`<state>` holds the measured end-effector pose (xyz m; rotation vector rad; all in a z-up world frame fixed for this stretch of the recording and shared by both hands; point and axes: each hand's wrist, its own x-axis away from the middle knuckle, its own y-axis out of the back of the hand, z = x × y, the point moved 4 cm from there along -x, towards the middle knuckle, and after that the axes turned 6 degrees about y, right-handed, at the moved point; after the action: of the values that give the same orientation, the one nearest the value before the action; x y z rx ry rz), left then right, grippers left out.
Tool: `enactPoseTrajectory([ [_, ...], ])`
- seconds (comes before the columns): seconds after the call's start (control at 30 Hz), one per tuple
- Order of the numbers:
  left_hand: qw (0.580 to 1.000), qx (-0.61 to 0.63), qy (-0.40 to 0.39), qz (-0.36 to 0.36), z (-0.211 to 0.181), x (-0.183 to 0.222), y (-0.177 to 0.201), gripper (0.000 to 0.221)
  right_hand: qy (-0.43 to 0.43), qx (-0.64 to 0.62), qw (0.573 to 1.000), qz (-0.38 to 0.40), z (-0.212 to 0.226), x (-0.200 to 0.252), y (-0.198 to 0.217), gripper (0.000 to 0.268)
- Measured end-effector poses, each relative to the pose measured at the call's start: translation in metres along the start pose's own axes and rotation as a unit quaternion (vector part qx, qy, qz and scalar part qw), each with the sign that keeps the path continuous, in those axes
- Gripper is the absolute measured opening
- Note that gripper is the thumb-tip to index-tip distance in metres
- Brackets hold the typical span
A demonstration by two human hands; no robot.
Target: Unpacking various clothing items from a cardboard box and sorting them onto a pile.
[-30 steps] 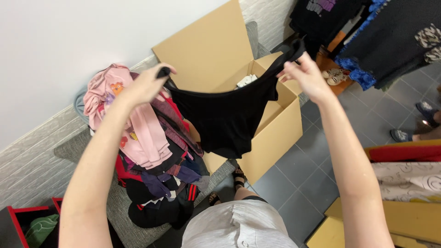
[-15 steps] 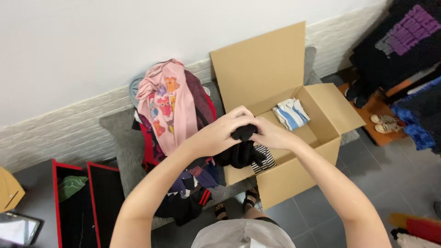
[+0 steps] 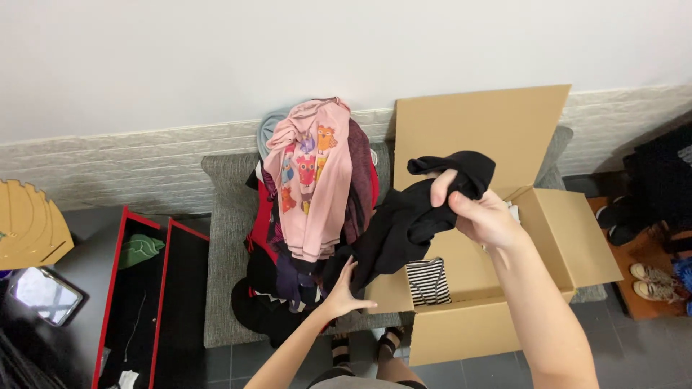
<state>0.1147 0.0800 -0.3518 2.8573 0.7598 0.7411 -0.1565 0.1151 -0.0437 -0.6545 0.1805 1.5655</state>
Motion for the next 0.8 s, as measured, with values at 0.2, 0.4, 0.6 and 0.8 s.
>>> enactPoseTrajectory([
  [0.2,0.983,0.136,0.122,0.022,0.047,-0.062,-0.017,0.113,-0.006,-0.018,0.997,0.070,-0.046,-0.044,-0.024,0.018],
  [0.4,0.914,0.327,0.213,0.107,0.006,-0.048,0.025,0.101,-0.036,0.093,0.995,-0.025,-0.081,-0.071,0.032,0.018],
  [0.6,0.902,0.331,0.278,0.008,-0.030,-0.095,0.158,0.122,-0.099,0.258,0.961,-0.024,-0.096,-0.101,0.058,0.016],
  [0.8,0.876,0.397,-0.001,-0.273,-0.124,-0.140,0.330,0.066,0.004,0.312,0.946,-0.093,-0.125,-0.125,0.070,0.010],
])
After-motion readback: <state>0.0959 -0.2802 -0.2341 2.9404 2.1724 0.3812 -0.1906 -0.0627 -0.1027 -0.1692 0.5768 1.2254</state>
